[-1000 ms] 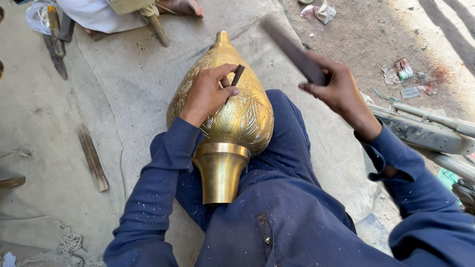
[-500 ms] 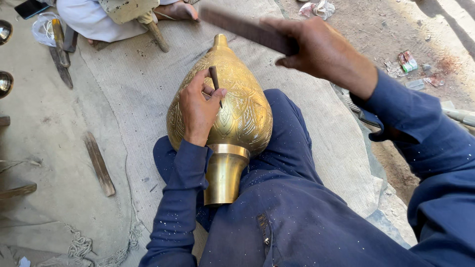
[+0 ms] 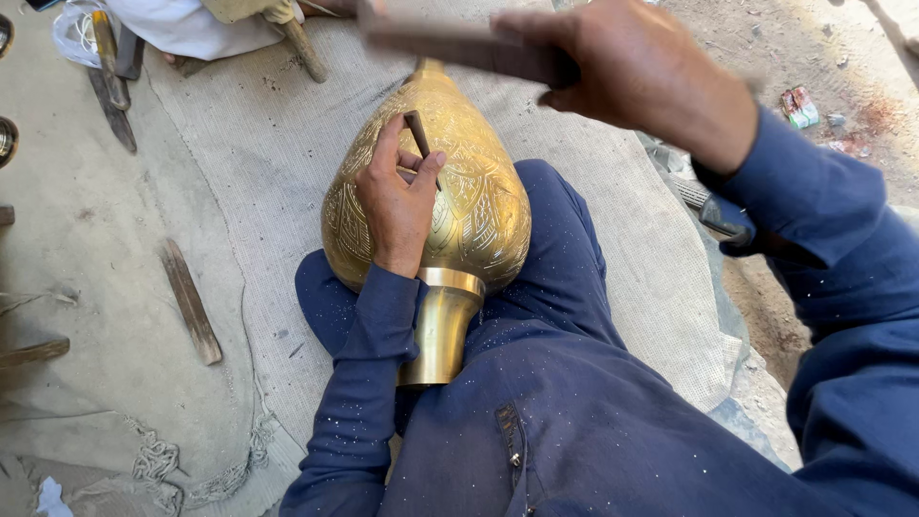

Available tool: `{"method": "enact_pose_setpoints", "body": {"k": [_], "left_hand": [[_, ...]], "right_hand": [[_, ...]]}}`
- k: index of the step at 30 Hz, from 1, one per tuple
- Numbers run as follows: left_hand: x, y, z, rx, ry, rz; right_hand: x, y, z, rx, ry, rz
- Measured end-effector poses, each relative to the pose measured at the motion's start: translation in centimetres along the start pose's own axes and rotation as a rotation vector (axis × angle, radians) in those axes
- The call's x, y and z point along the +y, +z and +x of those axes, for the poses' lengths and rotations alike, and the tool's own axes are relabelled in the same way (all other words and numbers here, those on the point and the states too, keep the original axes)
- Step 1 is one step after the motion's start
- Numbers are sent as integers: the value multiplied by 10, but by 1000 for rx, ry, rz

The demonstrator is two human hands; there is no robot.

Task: The person holds a brass vessel on their lap and uses a chisel and wooden mallet to carve a leaf pattern into the surface. They repeatedly strike the chisel to deepen the engraved lines.

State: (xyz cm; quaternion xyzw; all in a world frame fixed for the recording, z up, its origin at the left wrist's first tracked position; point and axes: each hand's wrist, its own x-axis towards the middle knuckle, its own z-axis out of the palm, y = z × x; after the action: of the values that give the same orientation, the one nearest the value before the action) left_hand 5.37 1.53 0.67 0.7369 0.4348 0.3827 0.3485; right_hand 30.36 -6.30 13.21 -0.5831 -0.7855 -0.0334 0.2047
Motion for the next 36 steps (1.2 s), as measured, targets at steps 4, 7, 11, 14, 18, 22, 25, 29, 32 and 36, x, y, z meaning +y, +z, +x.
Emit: {"method": "enact_pose_setpoints", "body": {"k": [4,7,11,14,18,22,25,29,32,36], "left_hand": [[-1,-3,4,-37,33,-12],[1,-3,10,-99,30,-19],[3,-7,19,-223,6,-10],[3,-8,27,-351,-17,-76],[-2,-6,37,-477,81,-22],[-5,-9,50,-536,154,-25],[-4,-11,63,-654,140,-85],[-1,-9,72,-778,261,-25],[3,-7,75,-868,124,151],[8,-8,79,-877,211,51]], "right_hand": [[1,-5,-2,10,34,-84],[3,-9,-10,-118,79,-167],[4,0,-31,67,133,204],[8,12,-52,-306,384,-37],[6,40,-85,-11,481,374],[-7,71,-127,-74,665,433],[-27,99,-153,6,747,435],[-53,123,-168,237,637,445],[-59,128,-165,448,1154,894],[-47,125,-158,348,768,623]]}}
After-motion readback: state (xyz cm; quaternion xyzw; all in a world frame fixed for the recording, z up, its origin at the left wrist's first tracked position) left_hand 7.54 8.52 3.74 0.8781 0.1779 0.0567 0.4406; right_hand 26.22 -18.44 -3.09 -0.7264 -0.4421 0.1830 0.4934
